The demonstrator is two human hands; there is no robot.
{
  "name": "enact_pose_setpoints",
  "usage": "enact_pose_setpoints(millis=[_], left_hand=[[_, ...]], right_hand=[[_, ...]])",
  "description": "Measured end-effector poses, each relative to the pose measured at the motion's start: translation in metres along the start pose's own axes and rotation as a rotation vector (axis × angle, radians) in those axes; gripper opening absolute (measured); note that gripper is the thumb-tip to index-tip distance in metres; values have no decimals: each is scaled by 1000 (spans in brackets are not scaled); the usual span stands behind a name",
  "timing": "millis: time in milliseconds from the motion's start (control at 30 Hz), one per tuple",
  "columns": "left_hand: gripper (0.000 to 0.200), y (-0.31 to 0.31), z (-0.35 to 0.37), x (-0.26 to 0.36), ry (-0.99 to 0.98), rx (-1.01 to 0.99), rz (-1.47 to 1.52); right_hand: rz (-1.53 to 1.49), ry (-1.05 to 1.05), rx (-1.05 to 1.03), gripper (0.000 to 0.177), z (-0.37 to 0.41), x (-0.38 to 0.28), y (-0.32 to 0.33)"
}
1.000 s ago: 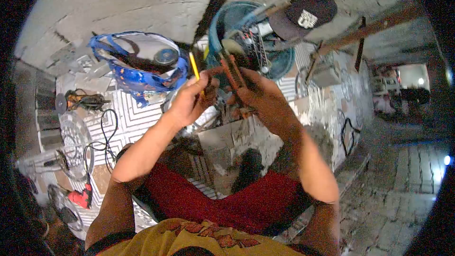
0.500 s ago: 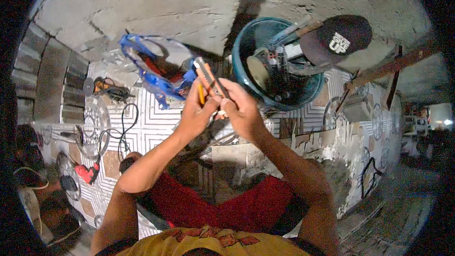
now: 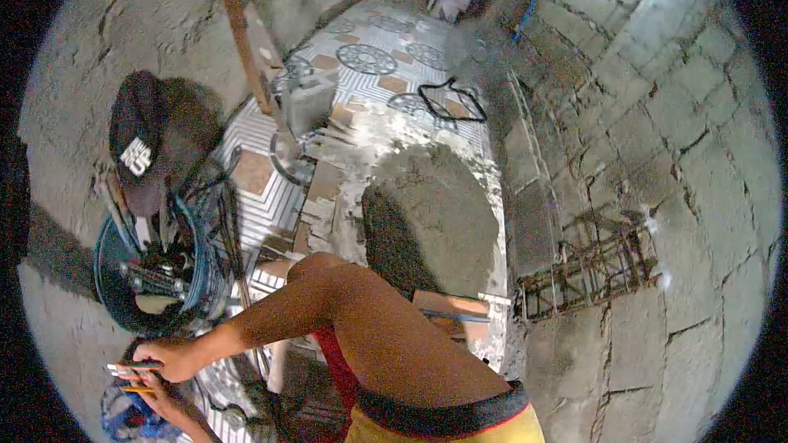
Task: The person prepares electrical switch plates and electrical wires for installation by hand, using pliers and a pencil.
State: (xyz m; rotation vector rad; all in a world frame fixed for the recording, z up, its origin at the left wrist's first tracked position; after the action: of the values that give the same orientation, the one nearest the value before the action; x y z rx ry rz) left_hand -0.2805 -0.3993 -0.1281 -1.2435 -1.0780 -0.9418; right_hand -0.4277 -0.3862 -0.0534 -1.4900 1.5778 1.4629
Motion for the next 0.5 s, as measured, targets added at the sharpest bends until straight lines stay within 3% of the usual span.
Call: enact_pose_setpoints(millis=[33,100,167,233,300,367,500], left_hand=[[76,27,-24,-27,-20,-49,-148],[78,-16,13,19,-99,-38,-169],[78,-26,23,13,41,-26,42],[75,-44,34,28,6,-66,112],[62,-60,40,62,-281,-158,-133],[64,-57,39,60,-254,-142,-102],[72,-43,36,47,-150,-64,42]], right_hand=[[-7,-26,-29,42,0,-3,2],[39,-4,-2,41,6,-3,5],[68,-14,-41,43,11,-2,4],[99,-26,-2,43,14,4,1],[121,-37,38,44,14,6,-3],[98,60,211,20,16,-6,10],[91,-31,151,26,17,-8,8]])
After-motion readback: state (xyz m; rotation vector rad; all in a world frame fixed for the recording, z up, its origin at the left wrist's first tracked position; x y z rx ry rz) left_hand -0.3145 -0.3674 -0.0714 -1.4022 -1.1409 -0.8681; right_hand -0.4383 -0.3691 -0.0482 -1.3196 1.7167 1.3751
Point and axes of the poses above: each hand's wrist, its own z-axis away from the middle knuckle, its own y-axis out of the back of the hand, x = y × z, the point moved 9 cm from there along -z, towards the middle knuckle, and after that the axes turned 14 degrees about z, right-handed, at the moved point
